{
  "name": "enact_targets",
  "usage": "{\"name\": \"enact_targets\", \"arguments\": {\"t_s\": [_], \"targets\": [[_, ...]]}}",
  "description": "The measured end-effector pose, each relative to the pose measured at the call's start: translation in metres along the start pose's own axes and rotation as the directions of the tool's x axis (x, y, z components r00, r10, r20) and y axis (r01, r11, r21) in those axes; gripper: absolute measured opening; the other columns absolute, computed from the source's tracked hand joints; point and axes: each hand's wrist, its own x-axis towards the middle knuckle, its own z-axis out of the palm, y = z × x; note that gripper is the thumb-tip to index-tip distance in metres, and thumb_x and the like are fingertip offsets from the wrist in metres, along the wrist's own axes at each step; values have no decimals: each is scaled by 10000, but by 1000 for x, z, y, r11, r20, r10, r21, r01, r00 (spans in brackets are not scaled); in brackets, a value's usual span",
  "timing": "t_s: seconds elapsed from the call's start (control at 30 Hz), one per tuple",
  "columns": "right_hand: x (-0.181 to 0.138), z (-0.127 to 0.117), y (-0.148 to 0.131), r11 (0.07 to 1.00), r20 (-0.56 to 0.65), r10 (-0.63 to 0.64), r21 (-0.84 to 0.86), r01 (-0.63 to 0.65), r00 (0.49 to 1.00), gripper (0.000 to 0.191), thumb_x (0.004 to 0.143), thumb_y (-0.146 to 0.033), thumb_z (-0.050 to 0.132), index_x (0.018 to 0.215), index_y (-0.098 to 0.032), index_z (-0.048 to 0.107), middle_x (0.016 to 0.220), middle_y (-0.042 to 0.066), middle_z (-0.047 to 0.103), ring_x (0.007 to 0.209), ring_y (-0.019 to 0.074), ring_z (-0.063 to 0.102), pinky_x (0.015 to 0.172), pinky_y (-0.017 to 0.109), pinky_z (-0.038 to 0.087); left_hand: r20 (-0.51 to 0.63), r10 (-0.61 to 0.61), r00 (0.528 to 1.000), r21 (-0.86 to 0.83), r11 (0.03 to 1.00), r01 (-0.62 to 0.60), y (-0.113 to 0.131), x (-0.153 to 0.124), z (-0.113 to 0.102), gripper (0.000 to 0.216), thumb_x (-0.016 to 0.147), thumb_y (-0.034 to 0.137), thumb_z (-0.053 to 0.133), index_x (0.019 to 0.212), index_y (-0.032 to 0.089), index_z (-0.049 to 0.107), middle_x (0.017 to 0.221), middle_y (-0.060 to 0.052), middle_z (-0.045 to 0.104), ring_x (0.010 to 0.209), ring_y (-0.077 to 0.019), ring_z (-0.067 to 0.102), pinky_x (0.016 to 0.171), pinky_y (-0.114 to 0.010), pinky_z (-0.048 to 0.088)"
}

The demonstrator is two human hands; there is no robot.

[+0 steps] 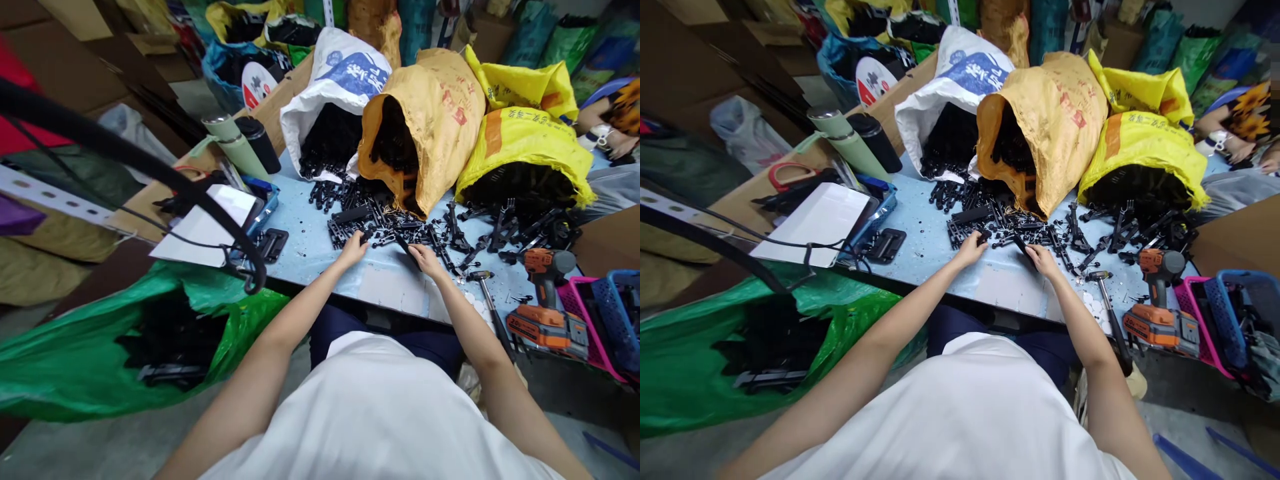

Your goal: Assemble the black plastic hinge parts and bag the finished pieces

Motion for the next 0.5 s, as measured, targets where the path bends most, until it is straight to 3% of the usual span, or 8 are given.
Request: {"name": "enact_targets", "arguments": {"t_s": [0.1, 0.2, 0.27, 0.33, 0.4, 0.5], "targets": [[-20, 8, 4, 983, -1, 50, 179, -49, 999, 533, 839, -599, 326, 937, -175, 634, 782, 41, 622, 725, 180, 567, 662, 299, 462, 35, 26, 999, -74, 997, -23, 3, -13, -3, 101, 843, 249, 433, 772, 193, 479, 713, -3, 590, 723, -155, 567, 711, -269, 430], [-42, 16, 3, 882, -10, 74, 466, -61, 997, 490, 758, -604, 475, 1006, -199, 595, 847, 34, 631, 743, 170, 581, 658, 293, 477, 64, 64, 996, -160, 986, -53, 8, -40, 3, 186, 849, 302, 418, 706, 199, 477, 611, 29, 549, 629, -132, 542, 645, -237, 422], [-52, 16, -1, 883, -76, 53, 468, -11, 996, 469, 719, -564, 551, 1015, -202, 587, 896, 48, 629, 780, 185, 580, 694, 316, 477, 36, 54, 998, -182, 982, -46, 12, -57, 8, 184, 830, 313, 449, 690, 198, 481, 564, 41, 517, 573, -123, 518, 606, -228, 412], [-59, 11, -7, 966, -185, 2, 253, 46, 983, 445, 738, -497, 560, 1064, -194, 576, 965, 76, 616, 837, 211, 563, 744, 348, 462, -2, 22, 1000, -212, 977, -22, 15, -69, 13, 178, 818, 316, 467, 687, 197, 485, 542, 50, 497, 522, -113, 493, 572, -221, 400], [-64, 7, -13, 995, -227, -70, -81, 53, 971, 423, 793, -405, 521, 1151, -181, 547, 1059, 113, 585, 933, 248, 526, 807, 384, 423, -33, -18, 999, -249, 968, 9, 16, -76, 16, 175, 814, 317, 473, 687, 196, 486, 539, 54, 491, 487, -103, 473, 542, -215, 388], [-80, 14, -19, 877, -101, -100, -479, 40, 990, 385, 855, -273, 433, 1211, -162, 529, 1124, 156, 552, 1000, 284, 479, 824, 411, 378, -57, -62, 996, -296, 954, 43, 17, -85, 20, 178, 814, 311, 468, 681, 193, 483, 545, 51, 494, 473, -99, 471, 519, -211, 381]]}}
